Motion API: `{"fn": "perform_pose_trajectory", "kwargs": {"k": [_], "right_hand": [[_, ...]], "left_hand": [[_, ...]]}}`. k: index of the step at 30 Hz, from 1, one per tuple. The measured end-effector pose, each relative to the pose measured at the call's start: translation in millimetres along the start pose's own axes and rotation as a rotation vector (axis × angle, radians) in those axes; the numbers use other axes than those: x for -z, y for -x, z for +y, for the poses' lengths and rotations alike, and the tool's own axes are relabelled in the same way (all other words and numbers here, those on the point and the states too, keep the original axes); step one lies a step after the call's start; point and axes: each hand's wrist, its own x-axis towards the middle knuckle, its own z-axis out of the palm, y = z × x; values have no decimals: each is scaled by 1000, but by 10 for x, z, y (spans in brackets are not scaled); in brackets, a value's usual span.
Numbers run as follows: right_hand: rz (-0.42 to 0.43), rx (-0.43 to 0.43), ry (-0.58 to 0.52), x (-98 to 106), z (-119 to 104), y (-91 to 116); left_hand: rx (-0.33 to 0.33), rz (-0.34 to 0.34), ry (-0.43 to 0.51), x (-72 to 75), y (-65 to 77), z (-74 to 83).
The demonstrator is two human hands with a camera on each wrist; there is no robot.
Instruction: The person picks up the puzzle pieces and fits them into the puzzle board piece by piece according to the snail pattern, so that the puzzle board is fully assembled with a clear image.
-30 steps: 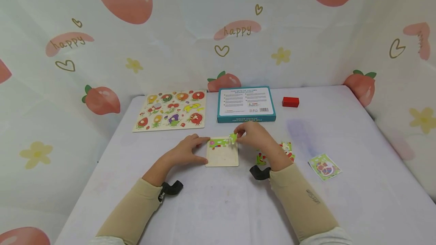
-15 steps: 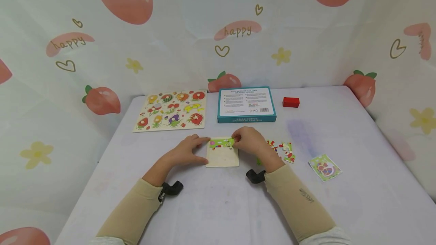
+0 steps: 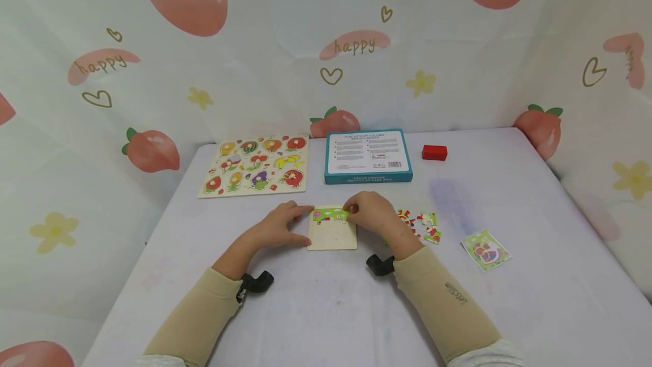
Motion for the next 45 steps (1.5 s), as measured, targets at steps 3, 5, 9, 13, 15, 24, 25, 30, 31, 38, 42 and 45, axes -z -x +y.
{"fn": "perform_pose_trajectory", "kwargs": {"k": [3, 5, 9, 13, 15, 24, 25, 30, 31, 38, 42, 45], "right_hand": [[9, -14, 20, -8, -12, 1], [10, -23, 30, -8, -17, -1], [-3, -22, 31, 2, -9, -5], [-13, -15, 24, 39, -3, 11], [-8, -11, 21, 77, -18, 35], [61, 70, 26, 323, -97, 223], [66, 84, 26, 348, -98, 241], [106, 145, 20, 469, -92, 320], [113, 155, 15, 495, -88, 338], [139, 155, -4, 646, -38, 443], [150, 157, -4, 724, 4, 490], [157, 152, -4, 778, 42, 527]], "left_hand": [[0, -1, 0, 0, 0, -1], [1, -3, 1, 0, 1, -7], [4, -3, 10, 2, 7, -8], [3, -4, 14, 3, 11, -1], [1, -3, 9, 4, 11, 0], [-11, 2, 3, 13, 8, 10], [-13, 2, 5, 15, 11, 15], [-21, 6, 19, 24, 23, 33], [-20, 4, 16, 25, 23, 33], [-18, 4, 11, 18, 15, 17], [-18, 1, 16, 25, 18, 22], [-11, -4, 14, 26, 17, 20]]}}
